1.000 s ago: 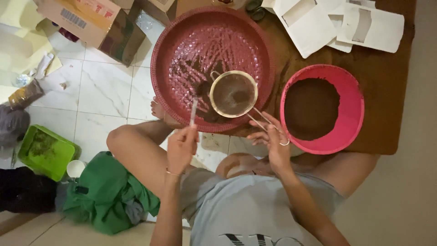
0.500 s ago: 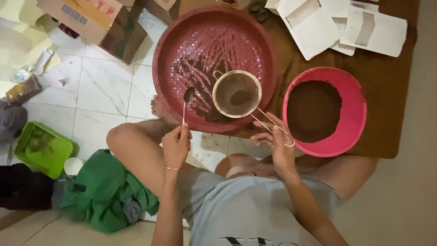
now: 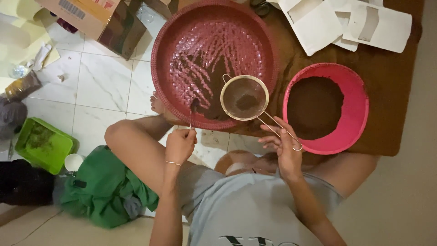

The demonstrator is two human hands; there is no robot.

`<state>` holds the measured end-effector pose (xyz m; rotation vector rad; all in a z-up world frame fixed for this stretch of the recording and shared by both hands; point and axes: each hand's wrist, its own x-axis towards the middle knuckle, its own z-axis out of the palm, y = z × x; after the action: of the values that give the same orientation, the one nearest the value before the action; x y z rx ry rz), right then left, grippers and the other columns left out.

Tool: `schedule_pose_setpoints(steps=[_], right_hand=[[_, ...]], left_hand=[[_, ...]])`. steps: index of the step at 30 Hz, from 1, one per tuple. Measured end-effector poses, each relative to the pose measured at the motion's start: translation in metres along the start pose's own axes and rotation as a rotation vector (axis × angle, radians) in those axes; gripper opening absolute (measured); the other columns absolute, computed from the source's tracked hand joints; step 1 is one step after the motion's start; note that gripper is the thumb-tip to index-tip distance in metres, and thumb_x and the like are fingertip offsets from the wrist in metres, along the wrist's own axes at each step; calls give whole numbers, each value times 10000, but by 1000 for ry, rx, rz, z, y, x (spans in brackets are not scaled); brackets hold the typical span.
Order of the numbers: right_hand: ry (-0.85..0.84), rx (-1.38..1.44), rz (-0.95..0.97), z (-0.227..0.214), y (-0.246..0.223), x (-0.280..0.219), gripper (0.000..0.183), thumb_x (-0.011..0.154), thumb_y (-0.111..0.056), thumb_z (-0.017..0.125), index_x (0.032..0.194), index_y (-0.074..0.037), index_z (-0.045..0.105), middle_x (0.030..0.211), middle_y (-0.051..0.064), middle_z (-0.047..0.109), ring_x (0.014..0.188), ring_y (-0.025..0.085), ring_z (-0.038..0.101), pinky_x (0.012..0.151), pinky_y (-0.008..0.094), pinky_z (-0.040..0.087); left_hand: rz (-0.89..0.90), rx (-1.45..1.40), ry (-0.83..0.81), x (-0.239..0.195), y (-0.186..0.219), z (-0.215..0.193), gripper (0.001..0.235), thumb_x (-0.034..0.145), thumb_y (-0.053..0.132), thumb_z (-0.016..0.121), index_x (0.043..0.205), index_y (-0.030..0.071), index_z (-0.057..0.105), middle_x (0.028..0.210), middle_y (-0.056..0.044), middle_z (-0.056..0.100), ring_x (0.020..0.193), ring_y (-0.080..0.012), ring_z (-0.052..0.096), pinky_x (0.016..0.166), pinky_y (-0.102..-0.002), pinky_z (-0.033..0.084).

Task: The person scoops a dark brown powder from a large red tray using a spoon and transfers it into a metal sieve held over a pink bowl. They shake the sieve to sift the powder into the bowl, repeating the process multiple times.

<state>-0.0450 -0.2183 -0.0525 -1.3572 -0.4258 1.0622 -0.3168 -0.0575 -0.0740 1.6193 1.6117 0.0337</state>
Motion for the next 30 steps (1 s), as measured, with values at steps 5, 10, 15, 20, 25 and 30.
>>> schedule_pose_setpoints(steps=[5,10,15,20,25,30], right_hand=[[-5,-3,6,1,3,-1,504,1099,-335,372,1505,-48,455,1223,274,705,838,301,770,666,331,607],[-7,0,-1,1,-3,0,514,1098,-342,380,1514,-46,445,1221,264,707,837,292,765,672,335,604],[13,23,-67,-1,-19,0,484,1105,-307,370,1484,-26,477,1183,282,715,828,297,769,660,323,607],[36,63,-120,-25,-26,5,518,1110,-353,352,1468,-8,499,1133,291,726,842,313,776,674,319,612],[84,73,-169,-74,-47,15,622,1104,-475,325,1454,0,520,1071,252,742,880,290,776,729,320,622],[207,-46,-382,-113,-102,17,593,1131,-366,309,1344,106,597,920,309,704,768,349,758,697,363,628]], left_hand=[[-83,-304,-198,-7,11,-5,385,910,251,578,572,97,679,361,-47,451,364,-201,509,483,-318,439],[-108,-561,-318,-8,25,-1,295,882,140,577,625,10,643,388,-68,380,354,-179,440,430,-283,384],[-109,-431,-276,-8,21,-1,568,1046,462,503,823,-11,724,509,-113,580,471,-180,558,513,-277,414],[-140,-86,-192,-11,13,-11,642,1016,627,486,1097,36,725,876,-159,772,888,-326,733,883,-459,511],[-44,221,-37,-1,0,-13,589,952,625,579,1238,121,687,1101,-128,756,1036,-324,738,906,-497,565],[745,35,128,-32,101,-29,415,1003,226,692,1297,-51,598,1101,-301,650,1074,-504,632,969,-579,482]])
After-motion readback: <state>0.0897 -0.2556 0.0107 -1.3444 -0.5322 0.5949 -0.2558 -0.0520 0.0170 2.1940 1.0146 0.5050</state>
